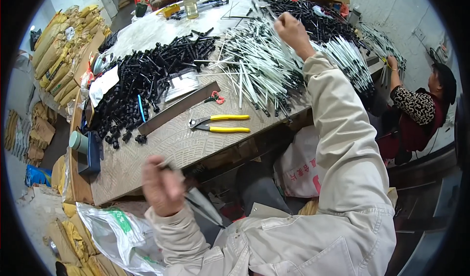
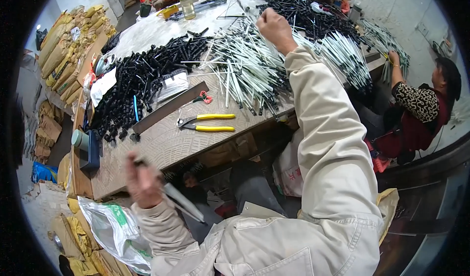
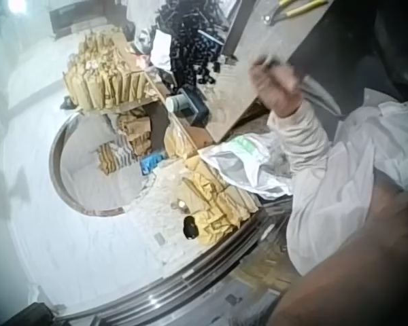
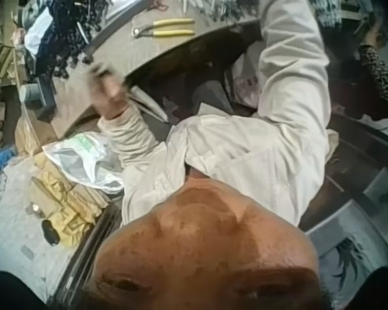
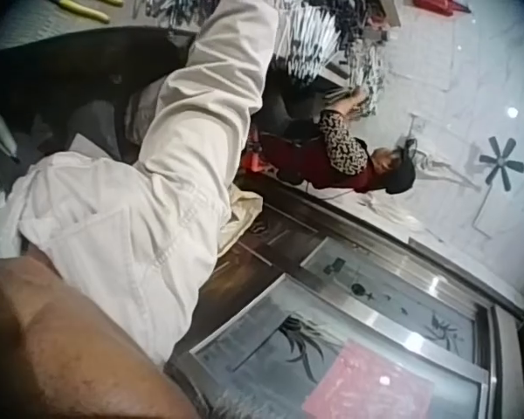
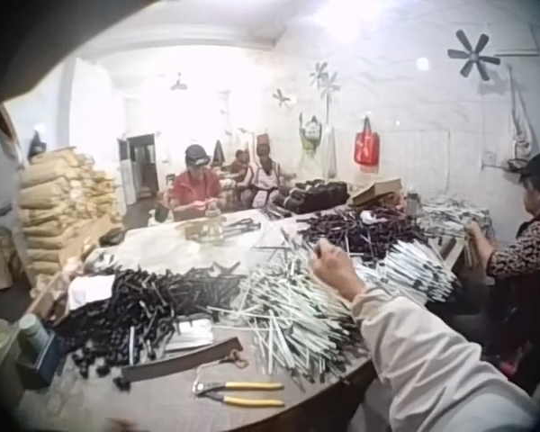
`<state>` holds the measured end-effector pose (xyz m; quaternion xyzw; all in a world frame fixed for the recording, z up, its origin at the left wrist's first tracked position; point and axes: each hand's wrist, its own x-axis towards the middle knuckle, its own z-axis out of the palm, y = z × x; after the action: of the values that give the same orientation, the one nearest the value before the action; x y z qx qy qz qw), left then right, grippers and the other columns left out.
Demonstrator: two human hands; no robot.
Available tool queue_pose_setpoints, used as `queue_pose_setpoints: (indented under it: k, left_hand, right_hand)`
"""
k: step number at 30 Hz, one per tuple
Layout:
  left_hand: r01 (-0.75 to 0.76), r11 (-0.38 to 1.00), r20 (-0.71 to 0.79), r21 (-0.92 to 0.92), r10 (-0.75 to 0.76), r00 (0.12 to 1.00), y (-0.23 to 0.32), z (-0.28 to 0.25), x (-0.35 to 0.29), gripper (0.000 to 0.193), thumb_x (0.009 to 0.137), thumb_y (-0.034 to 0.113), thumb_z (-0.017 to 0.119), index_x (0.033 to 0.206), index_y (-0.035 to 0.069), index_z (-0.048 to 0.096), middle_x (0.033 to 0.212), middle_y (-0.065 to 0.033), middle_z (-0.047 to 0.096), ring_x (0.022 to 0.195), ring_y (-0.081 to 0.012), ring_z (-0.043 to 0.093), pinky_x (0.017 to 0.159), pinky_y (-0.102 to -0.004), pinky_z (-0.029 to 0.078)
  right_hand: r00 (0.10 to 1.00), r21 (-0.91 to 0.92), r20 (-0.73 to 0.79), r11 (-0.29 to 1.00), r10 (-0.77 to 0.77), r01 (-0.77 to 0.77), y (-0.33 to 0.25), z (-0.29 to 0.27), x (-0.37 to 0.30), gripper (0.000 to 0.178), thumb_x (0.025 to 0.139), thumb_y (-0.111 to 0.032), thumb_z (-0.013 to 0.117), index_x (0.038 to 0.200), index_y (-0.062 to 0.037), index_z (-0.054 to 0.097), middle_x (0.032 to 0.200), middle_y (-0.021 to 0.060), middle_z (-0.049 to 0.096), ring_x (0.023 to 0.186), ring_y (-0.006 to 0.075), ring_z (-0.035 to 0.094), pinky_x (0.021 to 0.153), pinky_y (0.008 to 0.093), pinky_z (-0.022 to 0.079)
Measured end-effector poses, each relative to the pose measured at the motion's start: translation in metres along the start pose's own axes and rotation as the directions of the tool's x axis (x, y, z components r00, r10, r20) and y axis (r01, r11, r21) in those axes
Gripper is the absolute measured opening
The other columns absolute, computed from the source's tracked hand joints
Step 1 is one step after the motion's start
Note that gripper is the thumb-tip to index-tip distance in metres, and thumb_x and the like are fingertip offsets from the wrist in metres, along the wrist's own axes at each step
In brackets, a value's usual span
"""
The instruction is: Assembling and trimming wire connectors by inserting pins and using pliers to organize them into bundles.
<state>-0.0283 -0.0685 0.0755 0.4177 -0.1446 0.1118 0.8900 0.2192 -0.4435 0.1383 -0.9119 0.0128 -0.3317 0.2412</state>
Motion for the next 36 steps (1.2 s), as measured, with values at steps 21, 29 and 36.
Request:
queue_pose_setpoints:
  k: [21,29,36]
  left_hand:
    - [-0.053,0.971,-0.14,0.232,0.087,0.986,-0.045,0.073,0.091,0.033,0.095,0.02,0.037,0.118,-0.004,0.042,0.113,-0.0216,0.053,0.108,-0.0287,0.052,0.096,-0.0369,0.04]
    - [-0.131,0.991,-0.309,-0.032,0.115,0.944,-0.069,0.059,0.105,0.024,0.095,0.021,0.033,0.097,0.003,0.048,0.087,-0.0151,0.062,0.079,-0.0236,0.062,0.071,-0.0368,0.052]
    - [-0.13,0.982,-0.273,0.139,0.164,0.948,-0.04,0.038,0.101,0.029,0.096,0.022,0.032,0.099,0.0,0.05,0.084,-0.017,0.061,0.075,-0.0247,0.062,0.067,-0.0316,0.053]
  right_hand:
    - [0.943,0.883,0.249,0.452,-0.22,-0.127,-0.11,-0.056,-0.107,0.009,0.088,-0.009,0.052,0.095,-0.0043,0.049,0.061,-0.0028,0.048,0.048,0.0007,0.037,0.04,0.0134,0.025]
    - [0.958,0.762,0.249,0.64,-0.145,-0.101,-0.082,0.056,-0.078,0.013,0.085,-0.014,0.054,0.09,-0.0021,0.052,0.066,0.0037,0.057,0.055,0.0075,0.05,0.045,0.0201,0.037]
    - [0.818,0.317,0.236,0.837,-0.525,0.446,-0.074,0.079,-0.105,0.016,0.08,-0.018,0.059,0.09,-0.0064,0.06,0.086,0.0101,0.061,0.074,0.0288,0.059,0.064,0.0358,0.046]
